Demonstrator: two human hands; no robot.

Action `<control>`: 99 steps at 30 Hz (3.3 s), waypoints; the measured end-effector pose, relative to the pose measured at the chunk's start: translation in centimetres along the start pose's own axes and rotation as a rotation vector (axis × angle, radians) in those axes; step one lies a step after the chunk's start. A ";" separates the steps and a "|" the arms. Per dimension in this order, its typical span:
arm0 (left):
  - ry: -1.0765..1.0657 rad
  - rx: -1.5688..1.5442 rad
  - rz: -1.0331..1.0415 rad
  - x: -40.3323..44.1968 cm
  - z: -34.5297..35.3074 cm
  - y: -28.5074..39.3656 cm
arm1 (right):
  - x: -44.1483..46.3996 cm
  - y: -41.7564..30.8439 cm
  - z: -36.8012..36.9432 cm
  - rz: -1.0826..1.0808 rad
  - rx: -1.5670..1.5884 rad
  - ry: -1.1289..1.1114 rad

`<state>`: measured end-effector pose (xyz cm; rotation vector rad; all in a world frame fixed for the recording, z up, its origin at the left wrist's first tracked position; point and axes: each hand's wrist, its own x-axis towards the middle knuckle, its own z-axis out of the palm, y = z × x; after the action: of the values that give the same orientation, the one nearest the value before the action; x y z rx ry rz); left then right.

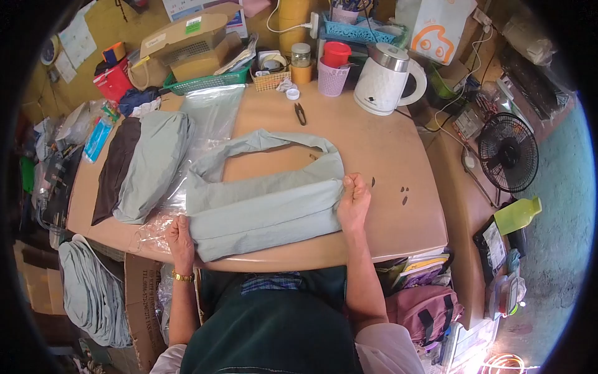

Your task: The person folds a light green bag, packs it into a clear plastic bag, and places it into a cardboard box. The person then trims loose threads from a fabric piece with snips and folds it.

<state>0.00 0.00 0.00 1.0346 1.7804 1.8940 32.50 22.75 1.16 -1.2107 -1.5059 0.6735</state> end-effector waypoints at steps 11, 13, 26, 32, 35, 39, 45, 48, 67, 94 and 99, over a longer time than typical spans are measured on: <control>0.090 0.145 0.178 -0.3 1.5 1.4 | -0.4 -3.2 -1.6 0.021 0.032 -0.085; 0.069 0.131 0.167 -0.2 1.7 1.8 | -0.3 -2.5 -1.7 0.015 -0.015 -0.057; -0.093 0.305 0.594 0.9 6.7 7.9 | -4.6 -15.3 6.8 -0.717 -0.185 -0.692; -0.407 0.016 -0.394 -4.0 2.9 6.5 | -3.5 -16.0 7.5 -0.519 -0.061 -0.681; -0.460 -0.297 -0.641 -4.8 5.5 4.9 | -4.0 -15.7 8.2 -0.446 0.016 -0.720; -0.327 -0.454 -0.582 -4.9 7.1 4.3 | -4.1 -16.5 8.4 -0.606 0.001 -0.621; -0.318 -0.297 -0.429 -6.6 6.8 5.0 | -3.4 -15.7 9.9 -0.737 -0.143 -0.470; -0.277 -0.078 -0.197 -6.8 6.0 5.7 | -3.9 -14.8 10.6 -0.744 -0.089 -0.446; 0.128 0.381 0.297 0.2 5.2 5.2 | -0.1 -3.9 -3.1 -0.336 -0.395 -0.327; -0.606 0.592 0.689 0.7 22.3 10.2 | -11.1 -4.4 -7.6 -0.479 -0.514 -0.450; -0.679 0.600 0.449 1.9 28.4 6.0 | -12.4 -3.5 -7.8 -0.415 -0.630 -0.560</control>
<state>19.98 20.58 4.83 2.1204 1.7868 0.9475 38.02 8.75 1.95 -1.1394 -2.4828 0.2570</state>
